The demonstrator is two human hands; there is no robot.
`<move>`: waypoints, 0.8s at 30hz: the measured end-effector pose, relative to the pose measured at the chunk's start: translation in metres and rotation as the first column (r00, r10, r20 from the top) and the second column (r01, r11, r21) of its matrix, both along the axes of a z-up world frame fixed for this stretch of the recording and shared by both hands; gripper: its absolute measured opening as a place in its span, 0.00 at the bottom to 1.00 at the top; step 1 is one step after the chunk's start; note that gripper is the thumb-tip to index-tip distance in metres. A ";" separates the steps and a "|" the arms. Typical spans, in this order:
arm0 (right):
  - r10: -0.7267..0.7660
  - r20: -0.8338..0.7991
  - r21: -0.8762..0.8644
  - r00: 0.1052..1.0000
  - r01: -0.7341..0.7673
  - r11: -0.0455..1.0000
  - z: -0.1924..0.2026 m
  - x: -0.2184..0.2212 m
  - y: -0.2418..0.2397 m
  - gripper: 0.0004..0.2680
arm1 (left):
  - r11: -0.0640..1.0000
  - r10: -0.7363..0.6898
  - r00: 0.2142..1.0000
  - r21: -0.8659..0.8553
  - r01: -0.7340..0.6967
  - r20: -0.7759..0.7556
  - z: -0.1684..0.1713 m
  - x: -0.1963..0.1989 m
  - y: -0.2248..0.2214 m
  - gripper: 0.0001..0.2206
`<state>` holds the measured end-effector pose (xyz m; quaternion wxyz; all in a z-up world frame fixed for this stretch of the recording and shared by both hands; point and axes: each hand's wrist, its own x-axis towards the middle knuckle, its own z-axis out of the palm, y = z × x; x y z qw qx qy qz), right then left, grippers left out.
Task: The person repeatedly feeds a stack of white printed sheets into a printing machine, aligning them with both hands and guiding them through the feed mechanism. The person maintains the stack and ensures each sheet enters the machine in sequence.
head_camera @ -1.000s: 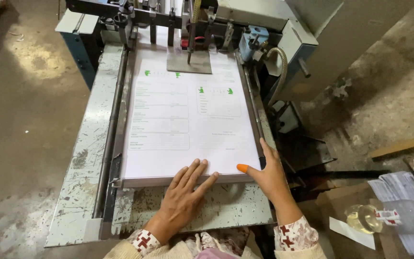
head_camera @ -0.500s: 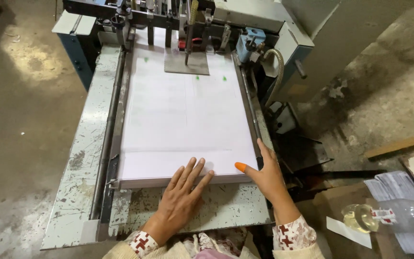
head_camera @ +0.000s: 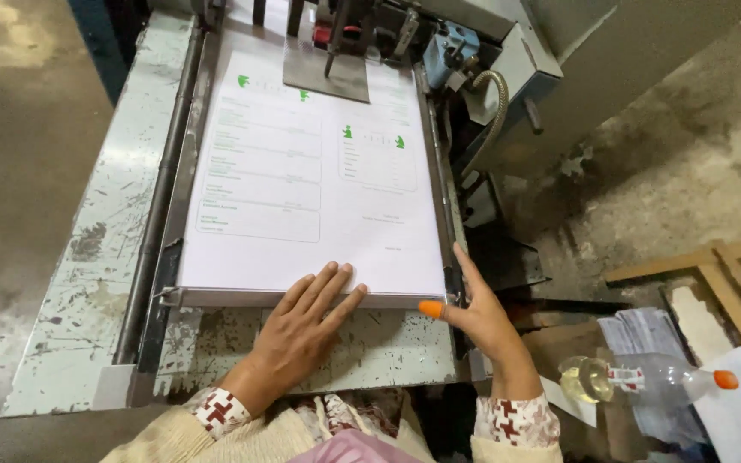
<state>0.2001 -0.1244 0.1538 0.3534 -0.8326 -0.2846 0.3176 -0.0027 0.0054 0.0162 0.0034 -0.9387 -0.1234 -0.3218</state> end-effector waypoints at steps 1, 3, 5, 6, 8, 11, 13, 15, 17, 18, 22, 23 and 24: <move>0.032 0.022 -0.052 0.999 -0.031 0.998 0.002 -0.001 -0.004 0.39 | 1.000 -0.007 1.000 0.005 0.007 -0.006 0.002 -0.001 0.000 0.40; 0.070 0.054 -0.115 0.996 -0.063 0.991 0.002 -0.003 -0.010 0.42 | 1.000 -0.009 1.000 0.001 0.009 0.001 0.003 -0.002 0.001 0.40; -0.056 0.108 -0.092 0.993 0.066 0.994 0.001 -0.002 -0.016 0.34 | 1.000 -0.009 1.000 0.020 0.009 -0.006 0.000 -0.001 0.002 0.41; -0.047 0.122 -0.098 0.991 0.060 0.993 0.000 -0.003 -0.016 0.34 | 1.000 -0.001 1.000 0.013 0.001 0.007 -0.002 0.000 0.003 0.41; -0.131 0.061 -0.063 0.990 0.134 0.989 0.000 -0.002 -0.017 0.34 | 0.998 -0.008 1.000 0.059 0.008 0.007 -0.006 0.000 0.004 0.45; -0.125 0.073 -0.075 0.989 0.131 0.989 -0.005 0.002 -0.018 0.35 | 0.998 -0.008 0.999 0.058 0.006 0.032 -0.004 -0.002 0.003 0.42; -0.140 0.068 -0.088 0.988 0.146 0.985 -0.004 0.002 -0.017 0.36 | 0.998 -0.004 0.999 0.060 0.002 0.040 -0.006 -0.001 0.003 0.43; -0.161 0.058 -0.100 0.985 0.166 0.981 -0.004 0.001 -0.016 0.36 | 0.998 -0.006 0.999 0.065 0.004 0.042 -0.005 -0.001 0.003 0.43; -0.146 0.050 -0.091 0.988 0.150 0.984 -0.002 0.000 -0.016 0.36 | 0.998 -0.016 0.998 0.058 0.012 0.060 -0.003 -0.003 0.002 0.41; -0.148 0.050 -0.089 0.988 0.152 0.984 -0.003 0.001 -0.016 0.36 | 0.998 -0.017 0.998 0.060 0.014 0.060 -0.003 -0.002 0.003 0.41; -0.139 0.053 -0.054 0.989 0.142 0.988 -0.007 0.000 -0.017 0.35 | 0.998 -0.022 0.997 0.054 0.018 0.072 -0.005 0.000 0.002 0.39; -0.136 0.061 -0.065 0.989 0.140 0.988 -0.007 -0.001 -0.017 0.36 | 0.999 -0.017 0.997 0.052 0.013 0.078 -0.006 0.001 0.002 0.40; -0.138 0.060 -0.062 0.989 0.141 0.988 -0.003 -0.006 -0.016 0.36 | 0.998 -0.019 0.997 0.055 0.015 0.077 -0.006 0.001 0.001 0.40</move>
